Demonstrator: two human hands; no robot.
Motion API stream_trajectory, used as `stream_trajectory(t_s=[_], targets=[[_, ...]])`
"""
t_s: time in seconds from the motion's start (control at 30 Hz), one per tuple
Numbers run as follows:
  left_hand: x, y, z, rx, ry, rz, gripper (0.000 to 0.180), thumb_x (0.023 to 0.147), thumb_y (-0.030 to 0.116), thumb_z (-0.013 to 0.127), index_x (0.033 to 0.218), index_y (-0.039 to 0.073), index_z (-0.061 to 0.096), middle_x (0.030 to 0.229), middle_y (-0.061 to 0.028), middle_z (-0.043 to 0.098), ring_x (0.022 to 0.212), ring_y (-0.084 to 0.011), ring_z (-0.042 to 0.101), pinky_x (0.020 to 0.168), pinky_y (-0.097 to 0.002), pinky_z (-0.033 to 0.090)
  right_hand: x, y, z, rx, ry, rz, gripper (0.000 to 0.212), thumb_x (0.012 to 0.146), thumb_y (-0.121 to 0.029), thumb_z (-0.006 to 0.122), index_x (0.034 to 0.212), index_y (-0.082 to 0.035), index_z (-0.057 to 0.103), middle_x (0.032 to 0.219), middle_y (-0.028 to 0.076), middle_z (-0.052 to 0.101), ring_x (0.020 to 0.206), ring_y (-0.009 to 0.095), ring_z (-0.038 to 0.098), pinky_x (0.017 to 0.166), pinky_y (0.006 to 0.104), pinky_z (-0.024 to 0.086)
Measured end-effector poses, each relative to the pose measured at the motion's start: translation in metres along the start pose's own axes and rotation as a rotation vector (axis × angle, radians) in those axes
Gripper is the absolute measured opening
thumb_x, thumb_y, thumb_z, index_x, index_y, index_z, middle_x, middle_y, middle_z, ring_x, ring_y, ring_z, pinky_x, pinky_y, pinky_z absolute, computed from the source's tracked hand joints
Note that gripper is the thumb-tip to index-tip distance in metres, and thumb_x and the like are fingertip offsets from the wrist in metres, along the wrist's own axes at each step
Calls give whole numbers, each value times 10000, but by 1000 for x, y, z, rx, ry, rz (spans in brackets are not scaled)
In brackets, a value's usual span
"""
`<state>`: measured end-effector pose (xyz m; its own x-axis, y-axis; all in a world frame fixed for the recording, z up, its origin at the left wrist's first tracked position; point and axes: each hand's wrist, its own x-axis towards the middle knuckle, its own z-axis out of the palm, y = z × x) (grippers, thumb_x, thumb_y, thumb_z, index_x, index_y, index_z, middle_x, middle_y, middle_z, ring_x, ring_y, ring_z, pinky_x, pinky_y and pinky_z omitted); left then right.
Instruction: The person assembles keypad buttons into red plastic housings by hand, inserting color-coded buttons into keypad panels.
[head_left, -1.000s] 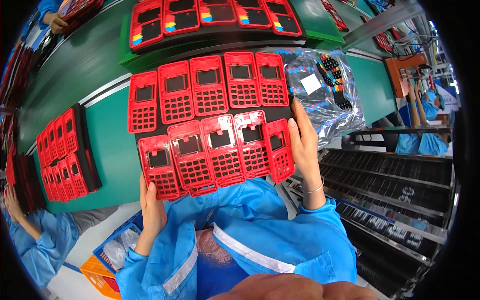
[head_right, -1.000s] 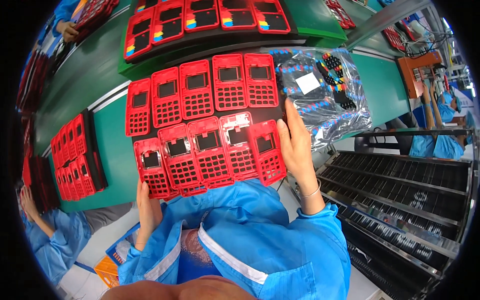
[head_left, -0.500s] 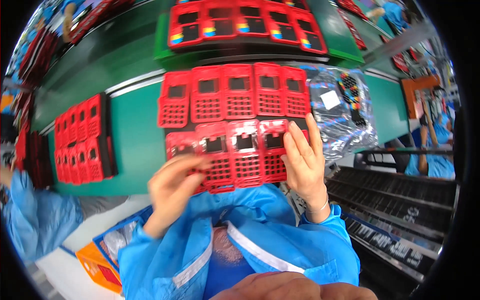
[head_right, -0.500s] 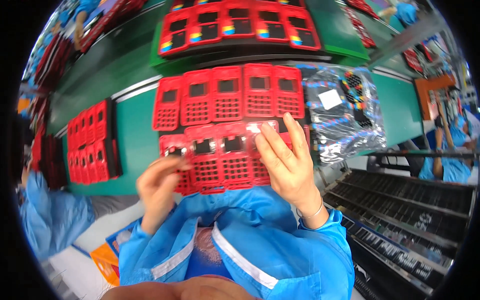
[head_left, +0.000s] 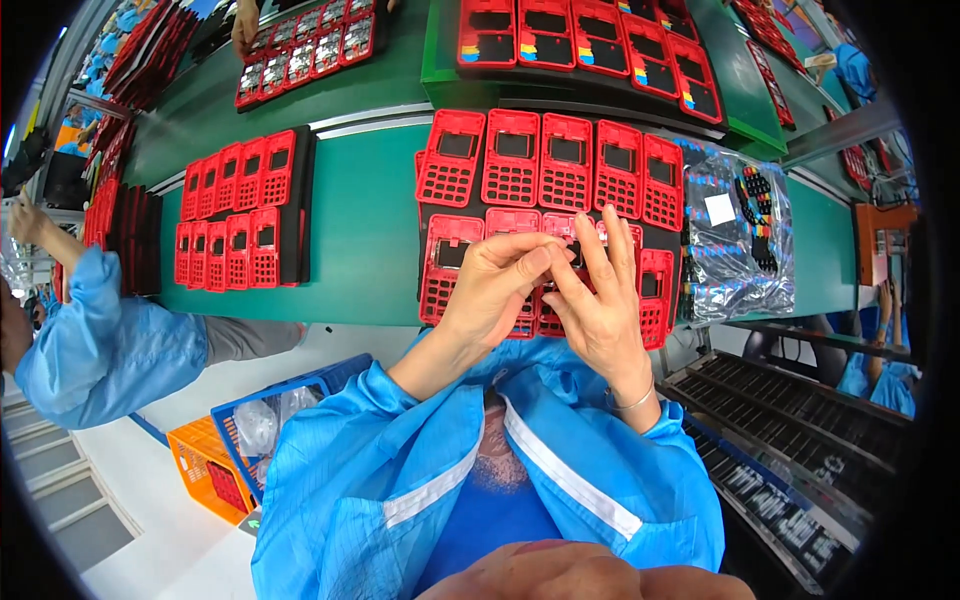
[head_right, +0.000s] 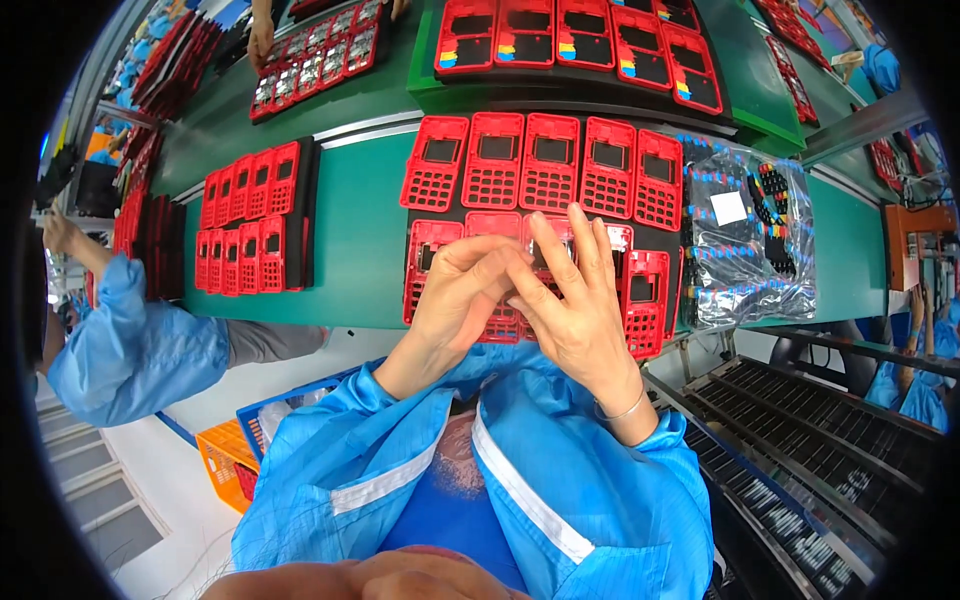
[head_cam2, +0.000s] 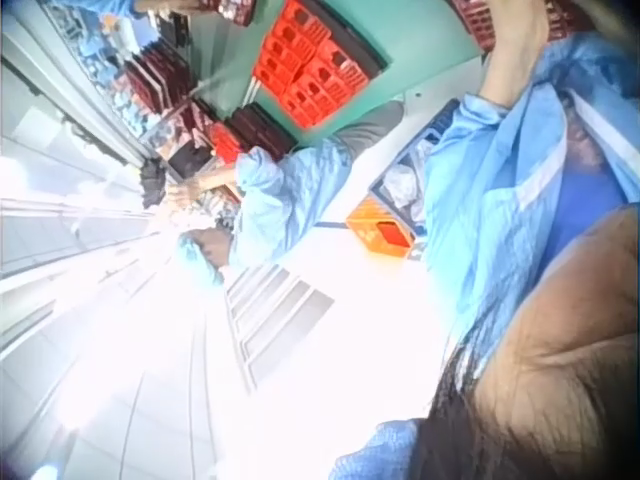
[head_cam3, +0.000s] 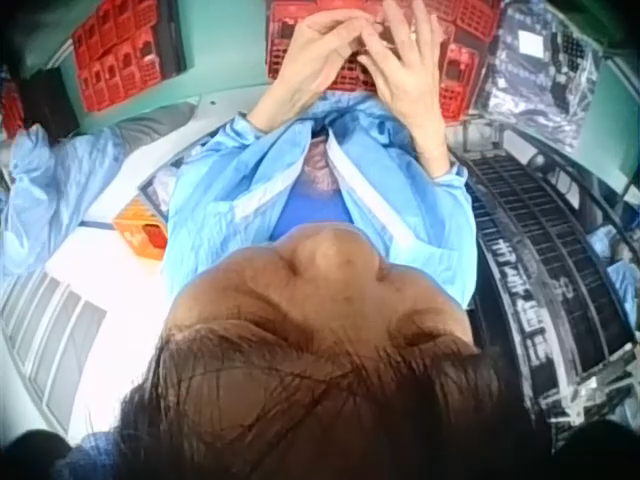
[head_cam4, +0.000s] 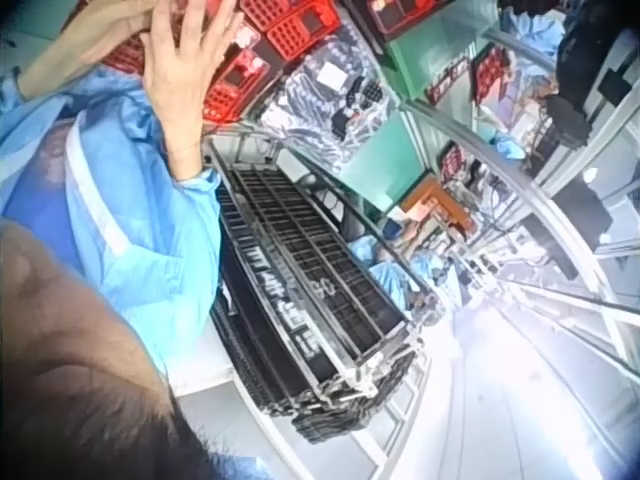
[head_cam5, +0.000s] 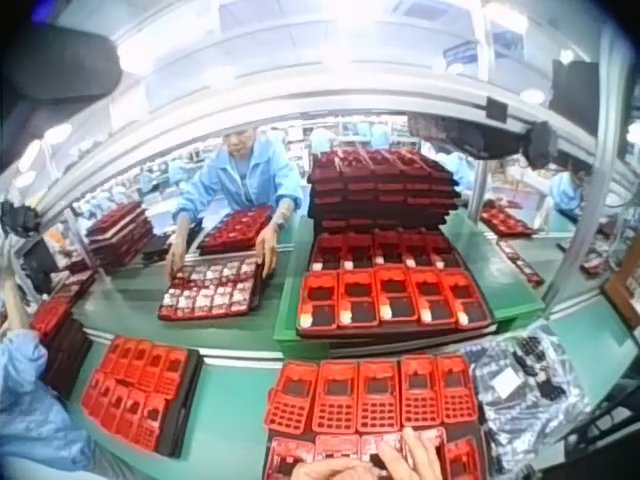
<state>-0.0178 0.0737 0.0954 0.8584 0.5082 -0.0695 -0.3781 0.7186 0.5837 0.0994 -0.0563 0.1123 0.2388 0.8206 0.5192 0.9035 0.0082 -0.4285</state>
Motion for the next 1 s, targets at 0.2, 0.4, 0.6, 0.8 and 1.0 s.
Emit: stream_trajectory(t_s=[0.2,0.4,0.6,0.8,1.0], targets=[[2,-3,7,-82,-18,11,221,1028,120,670,1205,-3,718,1165,-142,738,1110,-227,704,983,-375,576,3,0,-4,25,-9,29,565,864,-172,785,1414,-151,658,1637,147,412,1524,476,309,1223,642,265],[9,-4,4,7,-39,-19,235,1030,169,677,1228,45,708,1203,-125,722,1164,-252,685,1036,-416,560,4,5,-5,60,-5,41,553,876,-194,773,1412,-128,655,1631,152,419,1523,475,311,1223,641,262],[11,-8,4,-87,-26,-40,224,1041,131,655,1224,7,691,1176,-118,725,1133,-224,700,1016,-375,572,6,7,-7,64,-41,52,555,888,-227,761,1416,-98,644,1631,133,426,1520,478,311,1223,644,259],[20,-5,17,-178,86,-133,169,1062,178,630,1131,29,672,1089,-78,693,1072,-191,670,994,-370,556,5,2,-15,24,-98,103,619,885,-249,769,1456,-84,595,1624,136,432,1520,453,326,1222,640,262],[30,2,13,-201,-43,-93,196,1105,231,548,995,71,528,882,-42,501,858,-166,518,865,-369,467,-61,24,-47,-222,-96,89,615,914,-366,740,1414,-31,612,1500,163,575,1457,413,463,1212,640,295]])
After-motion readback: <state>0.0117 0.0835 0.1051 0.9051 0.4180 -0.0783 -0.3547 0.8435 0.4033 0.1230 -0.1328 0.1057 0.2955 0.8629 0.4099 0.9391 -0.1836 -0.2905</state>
